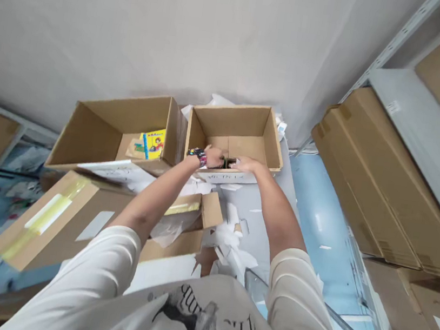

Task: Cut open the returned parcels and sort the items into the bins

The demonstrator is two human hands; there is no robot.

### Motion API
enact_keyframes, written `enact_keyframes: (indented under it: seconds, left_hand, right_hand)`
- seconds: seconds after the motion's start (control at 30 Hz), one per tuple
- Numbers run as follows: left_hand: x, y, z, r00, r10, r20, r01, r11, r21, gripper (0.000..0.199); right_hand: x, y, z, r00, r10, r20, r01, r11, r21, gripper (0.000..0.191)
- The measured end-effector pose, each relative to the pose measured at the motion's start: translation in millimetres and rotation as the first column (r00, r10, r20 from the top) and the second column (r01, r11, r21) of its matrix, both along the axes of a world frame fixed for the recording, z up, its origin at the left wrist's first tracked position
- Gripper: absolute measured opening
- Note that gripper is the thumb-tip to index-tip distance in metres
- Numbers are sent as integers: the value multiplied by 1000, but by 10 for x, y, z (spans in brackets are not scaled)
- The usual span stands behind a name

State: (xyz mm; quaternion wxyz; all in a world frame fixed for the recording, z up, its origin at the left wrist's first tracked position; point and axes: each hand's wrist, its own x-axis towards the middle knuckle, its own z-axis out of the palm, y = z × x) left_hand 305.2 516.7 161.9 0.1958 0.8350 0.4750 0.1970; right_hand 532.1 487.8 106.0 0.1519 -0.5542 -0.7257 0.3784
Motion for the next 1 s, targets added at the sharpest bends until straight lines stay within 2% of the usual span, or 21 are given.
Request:
enact_keyframes:
  seconds: [0.07, 0.1, 0.13, 0.2, 0.23, 0.27, 0.3, 0.33, 0.37, 0.4, 0.43, 0.47, 0.5, 0.57, 0.6, 0.67, 0.73, 0.8, 0.93, 1.0]
  left_hand:
    - [-416, -195, 6, 999, -29, 17, 30, 998, -51, 42]
    - [-694, -372, 17, 995, -33, 92, 36, 999, -34, 47]
    - [-1010, -602, 29, 984, 11, 177, -8, 1000, -14, 49]
    - [-1702, -1197, 27, 931, 208, 299, -204, 978, -47, 50]
    - [-2048, -1537, -5, 876, 343, 339, -332, 939, -93, 52]
    - [-2371, -1887, -66, 787, 490, 376, -470, 870, -151, 55]
    - [-2655, -2227, -155, 651, 633, 418, -604, 766, -220, 60]
    - [-2889, -2544, -269, 483, 755, 444, -704, 636, -317, 61]
    - [-3064, -2824, -400, 323, 846, 424, -735, 507, -451, 62]
    - [-3177, -3057, -537, 211, 905, 370, -702, 404, -587, 62]
    - [-3227, -3238, -673, 148, 940, 309, -642, 329, -693, 63]
    - [-3222, -3367, -800, 148, 953, 265, -563, 301, -769, 64]
    - [-3172, -3448, -915, 191, 952, 239, -491, 304, -817, 65]
    - [-2988, -3484, -1100, 341, 915, 216, -406, 351, -844, 66]
    - [-2887, -3457, -1169, 401, 895, 197, -417, 369, -830, 67]
    - [-2732, -3356, -1257, 457, 882, 117, -524, 373, -765, 62]
    - [-2678, -3249, -1279, 473, 879, 68, -604, 379, -701, 49]
    - [-2706, -3183, -1244, 495, 865, 85, -612, 416, -673, 39]
    - [-2780, -3189, -1107, 580, 786, 213, -488, 545, -682, 42]
    - [-2757, -3227, -1050, 630, 736, 248, -408, 585, -701, 43]
  right_hand:
    - [-12, -42, -69, 999, 23, -49, -23, 1000, 3, 68]
    - [-21, -113, -88, 997, 3, -76, 0, 999, 43, 76]
    - [-36, -229, -104, 994, -34, -106, 44, 994, 98, 79]
    - [-95, -621, -151, 970, -144, -197, 187, 957, 220, 70]
    - [-142, -890, -194, 947, -199, -253, 265, 930, 257, 60]
    - [-203, -1194, -258, 914, -255, -317, 344, 901, 266, 52]
    - [-279, -1517, -343, 867, -322, -381, 428, 871, 239, 46]
    - [-370, -1841, -447, 807, -402, -433, 509, 845, 164, 46]
    - [-476, -2147, -565, 735, -493, -465, 576, 816, 45, 48]
    - [-598, -2421, -686, 661, -581, -475, 614, 783, -104, 53]
    - [-733, -2652, -803, 620, -630, -469, 584, 769, -261, 58]
    - [-880, -2834, -905, 599, -648, -471, 522, 762, -384, 63]
    - [-1034, -2967, -987, 578, -662, -477, 460, 747, -480, 67]
    - [-1341, -3098, -1079, 545, -682, -488, 360, 716, -599, 67]
    - [-1481, -3111, -1089, 545, -685, -484, 332, 706, -625, 66]
    - [-1702, -3081, -1050, 565, -691, -451, 336, 692, -639, 61]
    - [-1822, -3039, -953, 580, -706, -406, 391, 679, -622, 59]
    - [-1846, -3047, -822, 561, -730, -391, 458, 667, -587, 56]
    - [-1770, -3310, -555, 478, -750, -458, 561, 662, -498, 49]
    - [-1749, -3545, -444, 428, -773, -468, 615, 628, -477, 48]
